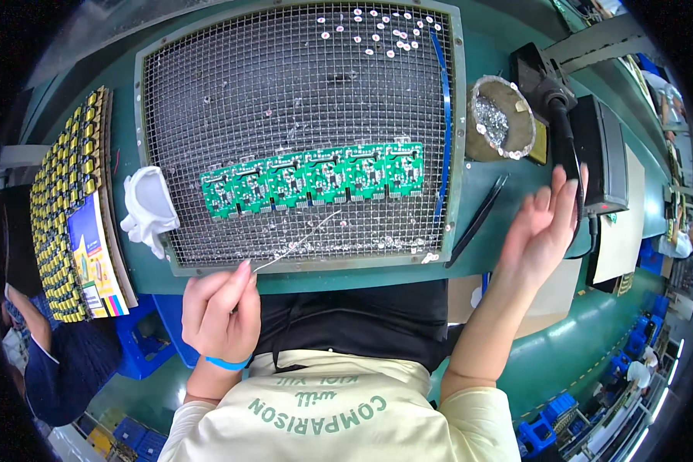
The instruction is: Soldering electronic components onto a printed circuit board at a manual assembly station.
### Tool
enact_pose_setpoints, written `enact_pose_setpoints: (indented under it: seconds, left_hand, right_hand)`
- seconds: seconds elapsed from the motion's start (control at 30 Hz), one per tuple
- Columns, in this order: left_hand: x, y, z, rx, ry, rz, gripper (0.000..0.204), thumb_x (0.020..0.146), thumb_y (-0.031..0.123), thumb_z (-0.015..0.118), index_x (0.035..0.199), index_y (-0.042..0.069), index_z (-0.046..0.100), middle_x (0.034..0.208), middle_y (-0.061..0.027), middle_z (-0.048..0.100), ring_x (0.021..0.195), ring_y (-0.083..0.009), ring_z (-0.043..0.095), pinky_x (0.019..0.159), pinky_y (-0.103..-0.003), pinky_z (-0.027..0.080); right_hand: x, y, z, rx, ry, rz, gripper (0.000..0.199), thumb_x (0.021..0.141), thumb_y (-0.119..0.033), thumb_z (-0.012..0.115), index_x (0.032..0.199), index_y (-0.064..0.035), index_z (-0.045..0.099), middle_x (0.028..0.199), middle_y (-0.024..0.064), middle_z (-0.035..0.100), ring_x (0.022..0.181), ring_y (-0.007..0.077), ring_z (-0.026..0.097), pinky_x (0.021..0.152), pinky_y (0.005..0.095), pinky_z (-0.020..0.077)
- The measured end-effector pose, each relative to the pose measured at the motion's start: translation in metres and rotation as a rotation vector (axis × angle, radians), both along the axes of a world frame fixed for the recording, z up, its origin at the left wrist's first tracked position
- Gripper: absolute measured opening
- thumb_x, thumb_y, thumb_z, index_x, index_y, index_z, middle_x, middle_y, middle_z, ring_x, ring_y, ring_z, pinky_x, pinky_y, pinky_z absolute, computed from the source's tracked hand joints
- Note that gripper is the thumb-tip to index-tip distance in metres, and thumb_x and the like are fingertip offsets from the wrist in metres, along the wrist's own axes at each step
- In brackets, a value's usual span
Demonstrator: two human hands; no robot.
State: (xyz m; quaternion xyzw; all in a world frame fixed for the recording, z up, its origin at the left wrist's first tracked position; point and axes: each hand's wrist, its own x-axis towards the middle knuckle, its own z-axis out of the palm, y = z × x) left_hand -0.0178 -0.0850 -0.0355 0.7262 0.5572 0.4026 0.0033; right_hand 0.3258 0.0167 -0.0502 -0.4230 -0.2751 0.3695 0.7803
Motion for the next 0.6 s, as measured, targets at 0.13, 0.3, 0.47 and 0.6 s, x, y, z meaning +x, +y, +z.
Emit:
enact_pose_setpoints:
  seconds: [0.13,0.3,0.47,0.6]
  left_hand:
    - [0.0,0.0,-0.007,-0.004,0.009,0.009,0.03,0.066,-0.005,0.076,0.093,0.006,0.072,0.076,-0.0017,0.056,0.053,-0.0149,0.048,0.05,-0.027,0.04]
    - [-0.005,-0.01,-0.005,0.034,-0.04,0.001,0.032,0.065,-0.004,0.076,0.095,0.007,0.071,0.075,-0.001,0.053,0.054,-0.0139,0.051,0.047,-0.026,0.04]
    - [-0.005,-0.006,-0.006,0.03,-0.105,-0.069,0.033,0.065,-0.003,0.077,0.095,0.006,0.069,0.076,-0.0006,0.053,0.055,-0.013,0.054,0.048,-0.025,0.044]
    - [-0.002,-0.003,-0.009,0.021,-0.114,-0.083,0.032,0.065,-0.003,0.078,0.094,0.006,0.069,0.076,-0.0007,0.053,0.058,-0.0128,0.058,0.049,-0.023,0.049]
  right_hand:
    - [-0.012,0.033,0.02,-0.093,-0.01,0.008,0.041,0.095,-0.013,0.058,0.134,-0.0027,0.047,0.112,0.012,0.064,0.07,0.0053,0.052,0.061,0.021,0.0421]
    - [0.026,0.032,0.004,-0.17,-0.169,-0.185,0.035,0.097,-0.017,0.054,0.125,0.0039,0.053,0.096,0.0108,0.064,0.065,0.0098,0.052,0.059,0.0226,0.0458]
    - [0.014,-0.041,0.024,0.307,-0.186,0.342,0.035,0.097,-0.02,0.052,0.12,0.0074,0.053,0.077,0.0093,0.059,0.06,0.0115,0.051,0.051,0.0239,0.0454]
    - [-0.09,-0.071,0.037,0.004,-0.647,0.158,0.032,0.093,-0.025,0.059,0.105,0.0034,0.049,0.077,0.0136,0.061,0.053,0.0123,0.058,0.049,0.0237,0.0503]
